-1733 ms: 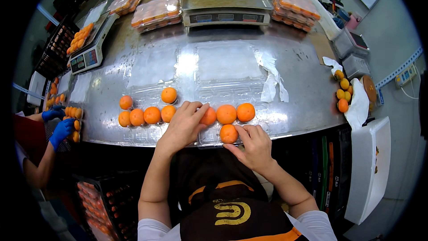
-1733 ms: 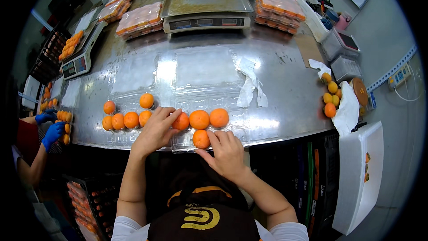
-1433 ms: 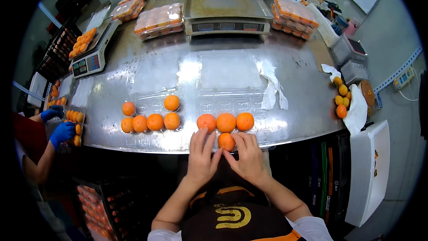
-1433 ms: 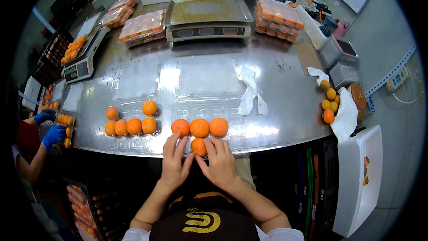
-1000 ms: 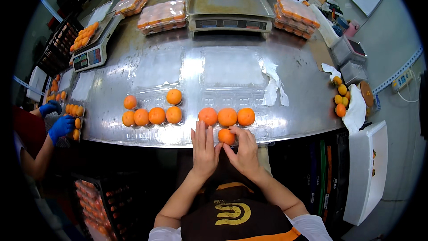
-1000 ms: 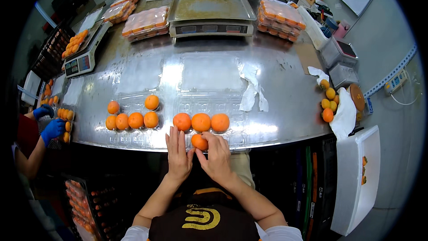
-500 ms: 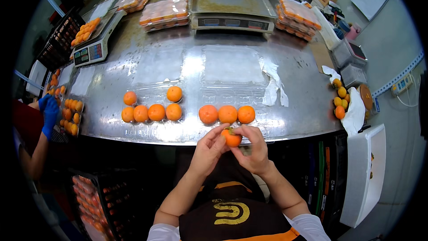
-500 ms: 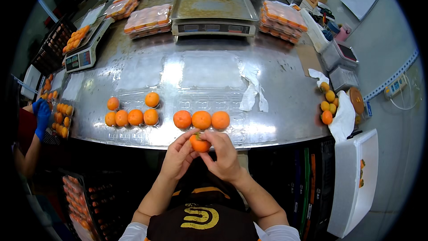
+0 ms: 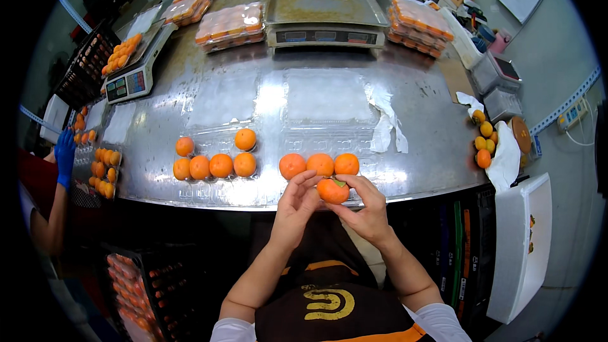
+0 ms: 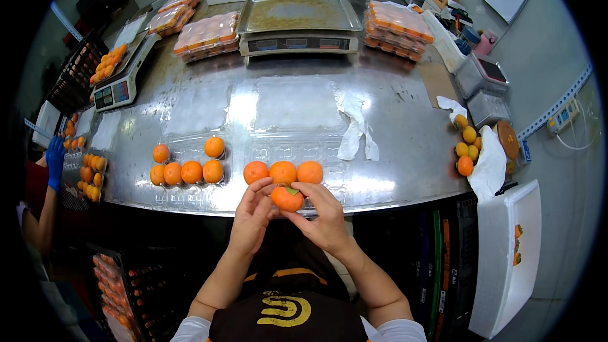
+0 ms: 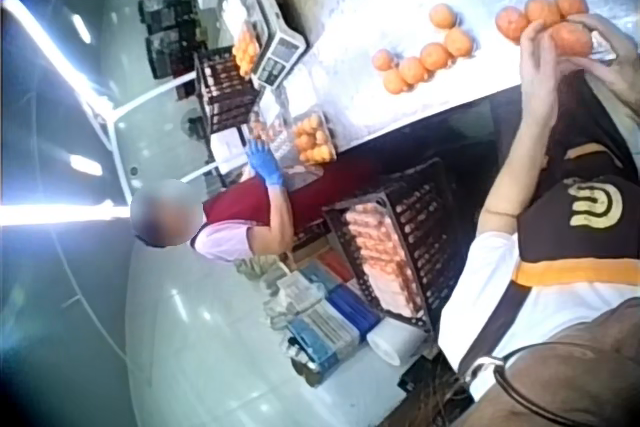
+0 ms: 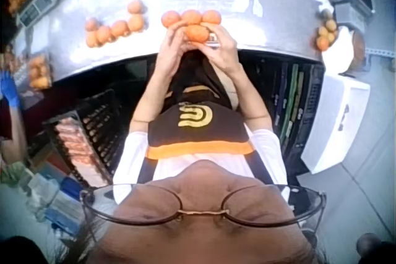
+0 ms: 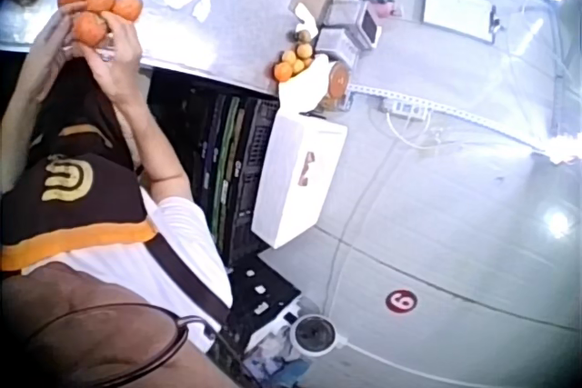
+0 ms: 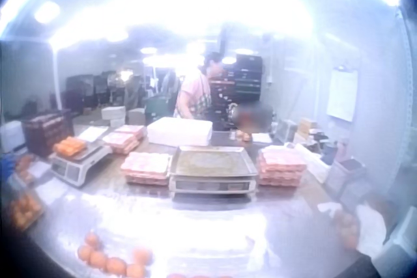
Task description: The person sorts and packs persimmons into plastic containers by hand at a stainless steel table, occasionally pouring liquid into a pink bottle.
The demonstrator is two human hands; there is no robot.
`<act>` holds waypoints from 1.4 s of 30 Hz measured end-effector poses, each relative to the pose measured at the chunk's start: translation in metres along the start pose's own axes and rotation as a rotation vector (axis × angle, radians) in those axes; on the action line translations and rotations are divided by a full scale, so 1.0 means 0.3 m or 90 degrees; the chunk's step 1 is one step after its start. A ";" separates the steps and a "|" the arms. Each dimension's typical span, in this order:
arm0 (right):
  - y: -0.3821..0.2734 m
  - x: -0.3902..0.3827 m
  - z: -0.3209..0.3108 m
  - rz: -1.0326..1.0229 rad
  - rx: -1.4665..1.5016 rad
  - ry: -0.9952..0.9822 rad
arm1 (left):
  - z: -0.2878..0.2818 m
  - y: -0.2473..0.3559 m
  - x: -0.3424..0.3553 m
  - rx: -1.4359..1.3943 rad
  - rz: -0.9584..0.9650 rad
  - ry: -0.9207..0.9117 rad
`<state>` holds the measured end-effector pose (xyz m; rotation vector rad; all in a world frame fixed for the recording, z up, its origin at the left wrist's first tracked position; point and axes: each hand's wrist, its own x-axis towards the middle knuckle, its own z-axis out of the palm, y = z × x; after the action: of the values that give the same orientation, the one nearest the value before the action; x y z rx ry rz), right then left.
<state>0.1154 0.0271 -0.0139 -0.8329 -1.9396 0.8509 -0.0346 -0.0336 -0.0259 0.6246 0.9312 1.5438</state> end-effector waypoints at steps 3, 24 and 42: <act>0.005 0.002 0.001 -0.039 -0.015 -0.003 | -0.002 -0.005 0.008 0.135 0.097 -0.071; 0.008 -0.014 -0.002 0.100 0.084 -0.007 | -0.030 -0.023 0.026 0.007 -0.106 -0.052; -0.021 0.004 -0.015 -0.037 -0.067 0.035 | -0.006 -0.036 0.039 -0.219 -0.179 -0.111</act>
<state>0.1173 0.0258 -0.0065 -0.8486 -1.9638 0.6895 -0.0323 -0.0225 -0.0372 0.3564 0.5747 1.3310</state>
